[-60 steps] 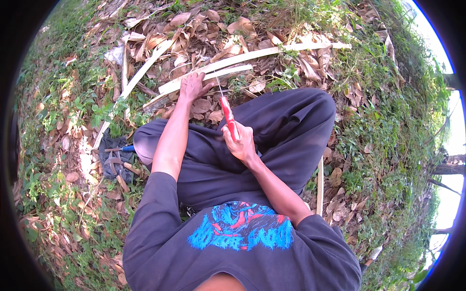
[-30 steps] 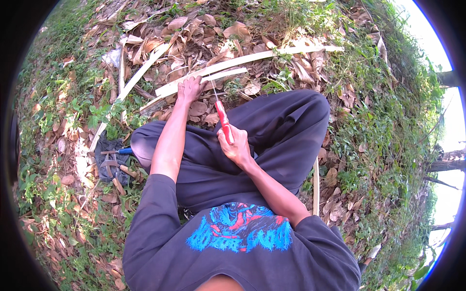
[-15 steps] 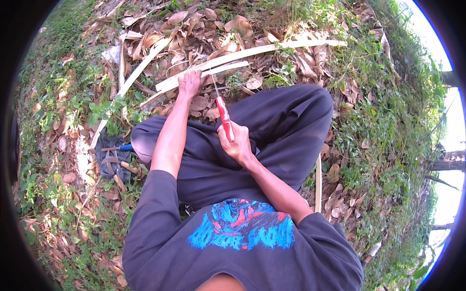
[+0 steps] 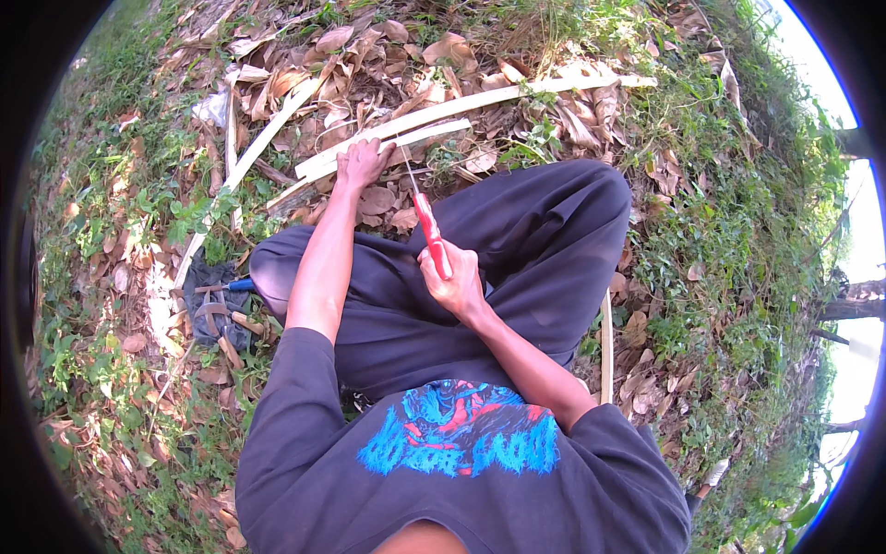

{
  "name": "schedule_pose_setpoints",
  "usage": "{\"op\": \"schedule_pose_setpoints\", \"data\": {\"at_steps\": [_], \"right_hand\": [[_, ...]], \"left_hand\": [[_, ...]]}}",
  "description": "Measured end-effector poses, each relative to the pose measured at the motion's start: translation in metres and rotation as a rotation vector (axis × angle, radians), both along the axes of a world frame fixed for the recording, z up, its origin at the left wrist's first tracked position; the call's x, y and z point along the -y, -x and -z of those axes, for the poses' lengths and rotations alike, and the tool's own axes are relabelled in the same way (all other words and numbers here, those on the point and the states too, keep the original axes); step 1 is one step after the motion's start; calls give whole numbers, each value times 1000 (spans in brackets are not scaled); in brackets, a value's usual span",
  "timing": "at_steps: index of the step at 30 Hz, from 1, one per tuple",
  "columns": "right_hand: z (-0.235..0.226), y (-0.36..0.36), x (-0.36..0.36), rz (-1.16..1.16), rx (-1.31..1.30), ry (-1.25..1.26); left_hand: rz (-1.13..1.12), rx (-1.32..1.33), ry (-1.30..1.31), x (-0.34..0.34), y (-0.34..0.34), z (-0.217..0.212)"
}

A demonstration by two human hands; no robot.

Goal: The person sits on the ground and uses a red hand saw to cut a long piece of bamboo into smaller sections. The person holds the bamboo with one hand and saws through it with the other, repeating the process to create multiple pieces.

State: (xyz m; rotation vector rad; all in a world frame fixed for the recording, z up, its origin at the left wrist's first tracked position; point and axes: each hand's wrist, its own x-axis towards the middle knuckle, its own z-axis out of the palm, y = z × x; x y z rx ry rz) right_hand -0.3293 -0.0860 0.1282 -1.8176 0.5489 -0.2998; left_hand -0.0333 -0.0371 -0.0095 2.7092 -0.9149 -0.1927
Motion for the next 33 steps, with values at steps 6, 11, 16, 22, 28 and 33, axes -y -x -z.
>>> {"op": "schedule_pose_setpoints", "data": {"at_steps": [6, 11, 16, 22, 28, 33], "right_hand": [[2, 10, 12, 58, 18, -151], [-34, 15, 21, 8, 170, -170], [-56, 27, 37, 7, 199, -171], [-28, 28, 51, 11, 199, -156], [-31, 35, 66, 47, 225, -148], [-43, 25, 63, 87, 358, -159]], "left_hand": [[-75, 95, 318, -18, -44, -14], [45, -156, 209, -57, -90, 10], [184, -213, 58, -51, -110, 22], [296, -277, -42, -39, -114, 9], [335, -155, -232, -9, -125, -69], [318, 722, 2, 0, -204, -110]]}}
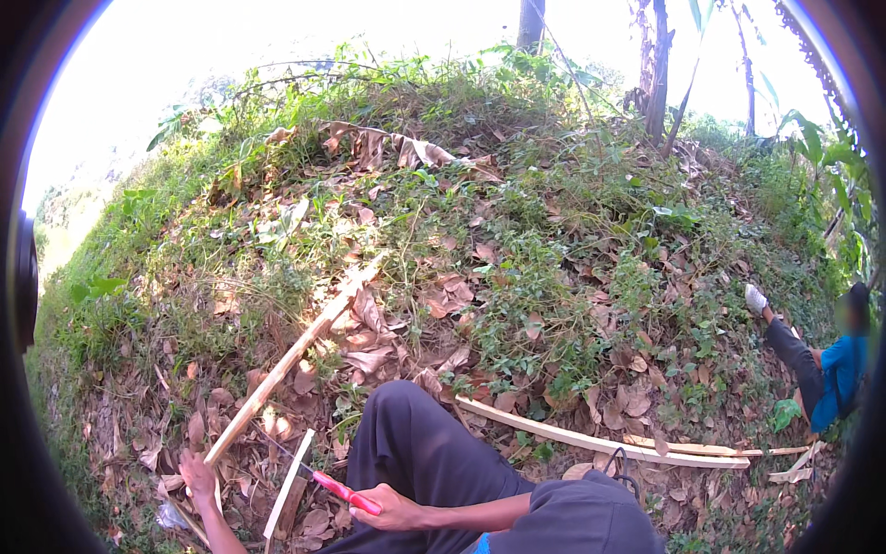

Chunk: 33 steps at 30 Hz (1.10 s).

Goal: The person sits on the ground and uses a red hand saw to cut a long piece of bamboo into smaller sections. The person holds the bamboo with one hand and saws through it with the other, repeating the process to create multiple pieces.

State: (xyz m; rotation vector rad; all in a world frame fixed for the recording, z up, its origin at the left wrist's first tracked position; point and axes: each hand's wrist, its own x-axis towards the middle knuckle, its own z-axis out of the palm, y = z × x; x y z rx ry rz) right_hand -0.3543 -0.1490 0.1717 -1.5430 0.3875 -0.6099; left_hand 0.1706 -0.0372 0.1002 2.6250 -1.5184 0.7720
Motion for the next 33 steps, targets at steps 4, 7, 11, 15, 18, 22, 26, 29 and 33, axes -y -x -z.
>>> {"op": "schedule_pose_setpoints", "data": {"at_steps": [4, 7, 11, 15, 18, 22, 26, 29, 33], "right_hand": [[1, -6, -6, 12, -42, -4], [3, -13, -7, -24, -56, 18], [30, -30, 14, 19, -19, 110], [33, -53, 33, 46, -33, 198], [46, -53, 32, 103, 24, 158], [37, -48, 25, 44, -23, 184], [46, -42, 24, 82, -53, 216], [56, -45, 21, 67, -69, 216], [62, -43, 20, 92, -66, 218]], "left_hand": [[-260, -387, 292, 21, -2, -18], [25, -694, 118, -1, 55, 3], [167, -583, -102, -29, 164, 66], [-3, -512, -180, -40, 192, 108], [-28, -517, -217, -41, 193, 106], [-47, -487, -194, -53, 187, 111], [-60, -537, -298, -37, 213, 77], [-108, -483, -264, -43, 204, 102], [-146, -464, -268, -43, 205, 107]]}}
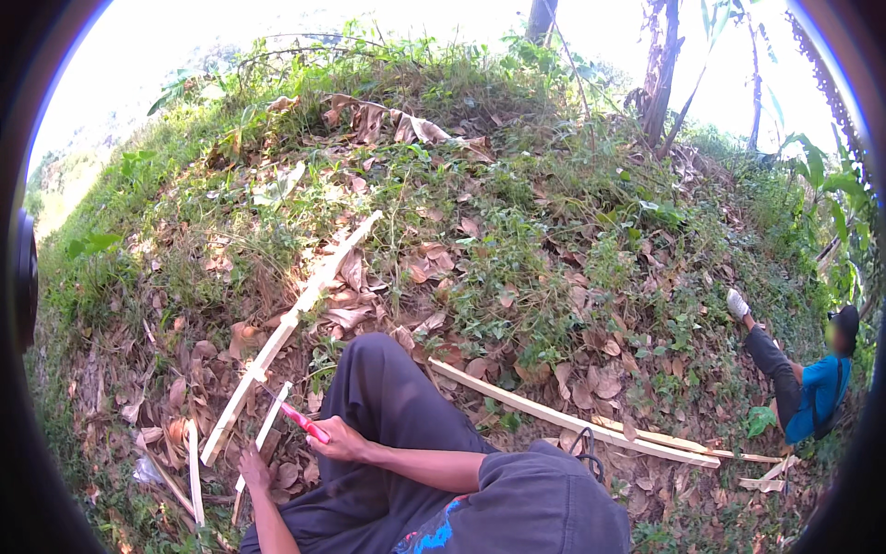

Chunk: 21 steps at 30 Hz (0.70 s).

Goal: The person sits on the ground and uses a red hand saw to cut a long piece of bamboo into smaller sections. The person holds the bamboo with one hand and saws through it with the other, repeating the process to create multiple pieces.

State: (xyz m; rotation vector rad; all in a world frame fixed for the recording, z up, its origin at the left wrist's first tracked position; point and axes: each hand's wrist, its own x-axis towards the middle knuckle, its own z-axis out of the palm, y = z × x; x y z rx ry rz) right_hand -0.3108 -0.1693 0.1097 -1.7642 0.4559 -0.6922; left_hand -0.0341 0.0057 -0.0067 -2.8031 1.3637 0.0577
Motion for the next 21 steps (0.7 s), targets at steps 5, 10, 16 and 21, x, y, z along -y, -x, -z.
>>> {"op": "schedule_pose_setpoints", "data": {"at_steps": [5, 10, 16, 21], "right_hand": [[3, 4, 2, 14, -30, -21], [2, 2, 1, 4, -63, -39], [5, 4, 1, 17, -86, -29], [2, 3, 0, 8, -93, -30]], "left_hand": [[25, 0, 35, 0, 0, 0], [9, -35, 46, -2, -3, -1], [23, -28, 63, -1, 2, -4], [7, -74, 71, -1, 0, -8]]}}
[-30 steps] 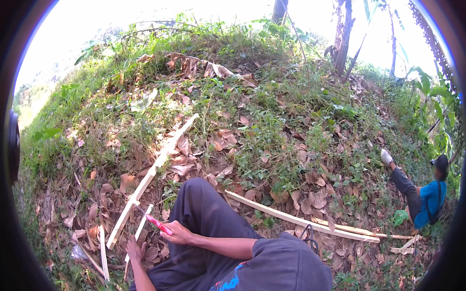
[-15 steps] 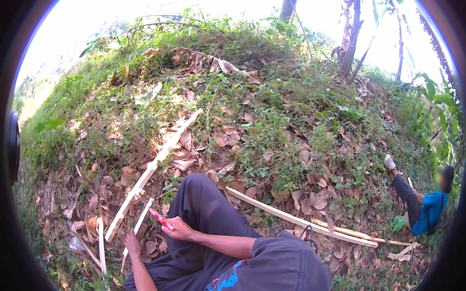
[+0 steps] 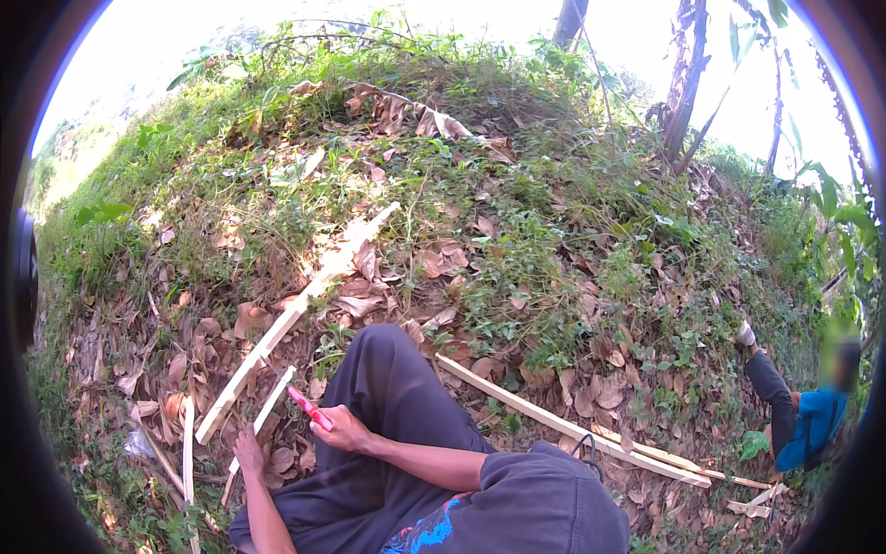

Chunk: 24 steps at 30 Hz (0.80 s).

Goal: The person sits on the ground and uses a red hand saw to cut a long piece of bamboo into smaller sections. The person holds the bamboo with one hand and saws through it with the other, repeating the process to create multiple pieces.

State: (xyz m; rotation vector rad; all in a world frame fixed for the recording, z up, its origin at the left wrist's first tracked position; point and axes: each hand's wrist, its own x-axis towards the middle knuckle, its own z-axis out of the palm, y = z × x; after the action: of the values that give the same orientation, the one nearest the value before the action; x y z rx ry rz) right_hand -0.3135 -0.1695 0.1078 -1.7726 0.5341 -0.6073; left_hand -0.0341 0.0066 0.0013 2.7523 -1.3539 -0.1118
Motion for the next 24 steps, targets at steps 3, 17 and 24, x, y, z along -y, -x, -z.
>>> {"op": "schedule_pose_setpoints", "data": {"at_steps": [3, 17, 24], "right_hand": [[-1, 0, 0, 5, 0, -9], [-1, 0, 0, -3, -1, 11], [2, 0, -1, -2, -11, 6]], "left_hand": [[-4, 6, 11, 2, 1, -1], [-25, -22, 22, 3, 6, -10], [-66, -85, -31, 6, 10, -21]]}}
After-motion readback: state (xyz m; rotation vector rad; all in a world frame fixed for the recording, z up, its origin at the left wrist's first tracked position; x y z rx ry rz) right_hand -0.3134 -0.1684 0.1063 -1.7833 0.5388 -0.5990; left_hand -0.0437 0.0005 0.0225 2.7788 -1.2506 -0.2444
